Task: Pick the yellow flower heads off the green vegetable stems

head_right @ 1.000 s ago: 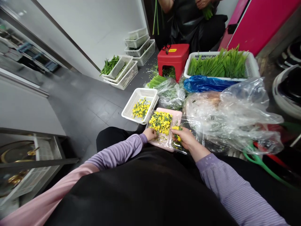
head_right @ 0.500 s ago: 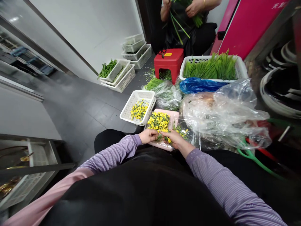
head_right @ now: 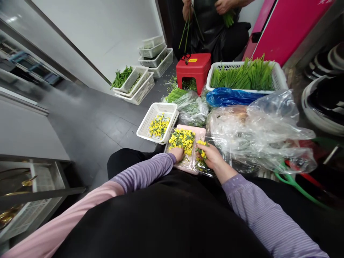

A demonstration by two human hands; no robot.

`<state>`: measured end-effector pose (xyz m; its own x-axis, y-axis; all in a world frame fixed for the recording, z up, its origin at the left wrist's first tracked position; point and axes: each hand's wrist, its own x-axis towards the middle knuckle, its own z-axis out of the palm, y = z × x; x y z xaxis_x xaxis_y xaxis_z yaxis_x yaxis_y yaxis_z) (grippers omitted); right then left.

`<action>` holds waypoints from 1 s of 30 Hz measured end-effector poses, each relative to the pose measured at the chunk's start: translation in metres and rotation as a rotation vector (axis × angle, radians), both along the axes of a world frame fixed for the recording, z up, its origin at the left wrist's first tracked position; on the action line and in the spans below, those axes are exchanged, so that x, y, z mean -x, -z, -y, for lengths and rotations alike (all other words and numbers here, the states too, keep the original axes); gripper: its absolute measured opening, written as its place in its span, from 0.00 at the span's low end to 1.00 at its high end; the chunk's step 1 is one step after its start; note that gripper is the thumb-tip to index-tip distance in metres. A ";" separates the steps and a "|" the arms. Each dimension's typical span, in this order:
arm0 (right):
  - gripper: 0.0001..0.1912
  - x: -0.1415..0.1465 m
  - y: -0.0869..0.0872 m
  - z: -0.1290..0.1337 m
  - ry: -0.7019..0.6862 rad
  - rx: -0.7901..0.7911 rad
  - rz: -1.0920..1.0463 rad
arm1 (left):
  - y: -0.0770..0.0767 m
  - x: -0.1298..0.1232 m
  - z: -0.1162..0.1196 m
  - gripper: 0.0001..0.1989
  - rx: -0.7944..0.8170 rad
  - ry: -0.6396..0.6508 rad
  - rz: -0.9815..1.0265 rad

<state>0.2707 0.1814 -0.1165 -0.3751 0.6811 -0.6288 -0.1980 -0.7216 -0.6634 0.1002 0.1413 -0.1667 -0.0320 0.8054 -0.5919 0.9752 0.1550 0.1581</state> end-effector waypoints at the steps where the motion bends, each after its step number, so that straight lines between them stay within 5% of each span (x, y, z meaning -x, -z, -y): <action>1: 0.09 -0.001 0.000 0.001 0.011 0.004 0.002 | 0.003 -0.002 -0.002 0.15 0.004 -0.013 -0.002; 9: 0.12 -0.003 0.004 -0.002 0.009 0.028 0.082 | 0.006 0.015 0.008 0.11 -0.065 -0.076 0.066; 15: 0.12 0.007 0.014 0.006 -0.128 0.086 0.170 | -0.017 0.034 0.023 0.07 -0.079 -0.243 0.452; 19: 0.11 0.017 0.021 0.022 -0.215 0.054 0.124 | -0.038 0.027 0.029 0.07 -0.098 -0.197 0.610; 25: 0.08 0.023 0.012 0.030 -0.190 0.009 0.037 | -0.057 0.010 0.032 0.05 -0.283 0.069 0.577; 30: 0.05 0.012 0.009 0.013 -0.075 0.106 0.030 | -0.040 0.016 0.022 0.10 -0.144 0.035 0.324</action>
